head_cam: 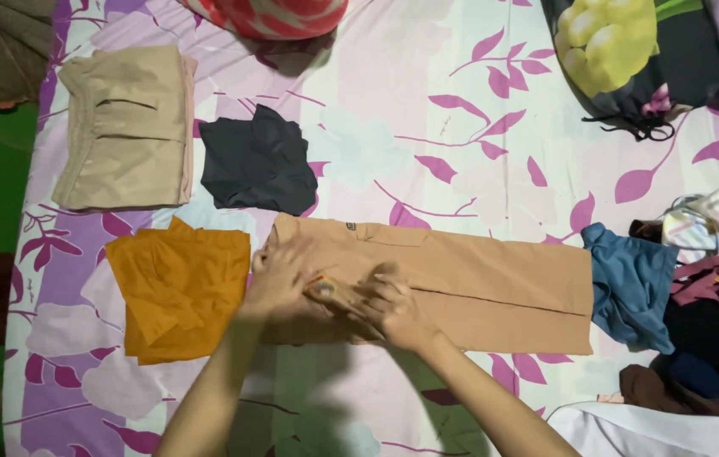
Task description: The person folds several garments on a bed, including a blue shirt, a beige short, a beige button-up shirt, and a black t-shirt. Each item is unfolded, smoothed, folded into a compact rectangle, and placed in a neat stack on the bed.
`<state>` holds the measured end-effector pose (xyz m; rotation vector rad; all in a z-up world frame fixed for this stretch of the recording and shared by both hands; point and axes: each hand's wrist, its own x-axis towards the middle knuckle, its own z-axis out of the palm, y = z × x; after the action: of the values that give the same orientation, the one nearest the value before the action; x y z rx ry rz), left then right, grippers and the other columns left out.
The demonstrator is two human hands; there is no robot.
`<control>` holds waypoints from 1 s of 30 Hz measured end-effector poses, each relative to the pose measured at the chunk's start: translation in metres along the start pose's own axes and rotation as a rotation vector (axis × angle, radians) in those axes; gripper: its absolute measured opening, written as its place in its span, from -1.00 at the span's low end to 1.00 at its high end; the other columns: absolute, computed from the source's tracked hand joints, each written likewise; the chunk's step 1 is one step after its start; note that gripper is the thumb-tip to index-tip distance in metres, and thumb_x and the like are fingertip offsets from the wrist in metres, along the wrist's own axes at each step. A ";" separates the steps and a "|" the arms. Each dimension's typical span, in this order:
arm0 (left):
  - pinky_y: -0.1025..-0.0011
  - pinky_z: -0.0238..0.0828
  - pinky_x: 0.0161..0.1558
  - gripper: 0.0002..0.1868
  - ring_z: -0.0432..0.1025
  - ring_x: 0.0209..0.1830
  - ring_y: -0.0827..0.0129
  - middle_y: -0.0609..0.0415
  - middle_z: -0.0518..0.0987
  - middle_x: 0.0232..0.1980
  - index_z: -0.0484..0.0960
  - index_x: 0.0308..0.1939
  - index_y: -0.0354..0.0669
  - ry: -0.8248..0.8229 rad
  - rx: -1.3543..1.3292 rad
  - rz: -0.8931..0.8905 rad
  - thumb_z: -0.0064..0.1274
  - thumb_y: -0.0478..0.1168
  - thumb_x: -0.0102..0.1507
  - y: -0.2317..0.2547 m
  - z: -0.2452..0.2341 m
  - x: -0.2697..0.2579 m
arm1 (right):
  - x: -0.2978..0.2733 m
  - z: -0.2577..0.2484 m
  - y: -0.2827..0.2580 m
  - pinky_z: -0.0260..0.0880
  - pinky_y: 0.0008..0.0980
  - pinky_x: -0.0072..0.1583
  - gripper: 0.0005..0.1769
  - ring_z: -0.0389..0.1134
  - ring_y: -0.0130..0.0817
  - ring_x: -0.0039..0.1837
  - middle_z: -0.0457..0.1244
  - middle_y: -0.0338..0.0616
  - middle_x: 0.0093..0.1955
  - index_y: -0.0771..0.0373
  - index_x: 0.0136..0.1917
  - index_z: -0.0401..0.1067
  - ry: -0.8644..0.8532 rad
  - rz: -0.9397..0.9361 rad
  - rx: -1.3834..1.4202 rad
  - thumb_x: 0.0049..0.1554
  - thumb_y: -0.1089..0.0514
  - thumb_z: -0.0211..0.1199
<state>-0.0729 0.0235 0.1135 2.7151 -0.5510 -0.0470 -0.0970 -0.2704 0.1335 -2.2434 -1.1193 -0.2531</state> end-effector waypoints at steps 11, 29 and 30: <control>-0.11 -0.03 0.32 -0.61 0.31 0.35 0.40 0.29 0.60 0.17 0.69 0.08 0.16 -0.072 -0.174 -0.361 -0.23 0.08 0.43 -0.004 0.008 0.022 | -0.030 0.038 0.033 0.39 -0.26 -0.13 -0.45 0.31 -0.37 -0.24 0.31 -0.06 -0.30 0.37 -0.05 0.51 0.141 1.350 0.890 0.41 -0.17 0.03; -0.20 -0.17 0.40 -0.59 0.12 0.42 0.09 0.11 0.48 0.13 0.69 -0.06 0.03 -0.219 0.379 -0.306 0.06 0.18 0.22 0.036 0.045 0.022 | -0.057 -0.034 0.045 0.37 0.02 0.17 -0.46 0.37 0.23 0.17 0.33 0.23 0.22 0.21 0.40 0.27 0.164 1.197 0.246 0.21 0.00 0.19; -0.19 -0.16 0.45 -0.50 0.10 0.49 0.11 0.04 0.46 0.29 0.64 0.11 -0.05 0.018 0.427 -0.291 0.03 0.14 0.23 0.039 0.060 0.021 | -0.073 -0.043 0.051 0.34 0.02 0.24 -0.49 0.36 0.19 0.23 0.33 0.23 0.24 0.25 0.36 0.31 0.274 1.266 0.188 0.19 0.04 0.19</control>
<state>-0.0741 -0.0384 0.0729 3.1886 -0.1667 0.0230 -0.0990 -0.3671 0.1146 -2.2048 0.4849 0.0835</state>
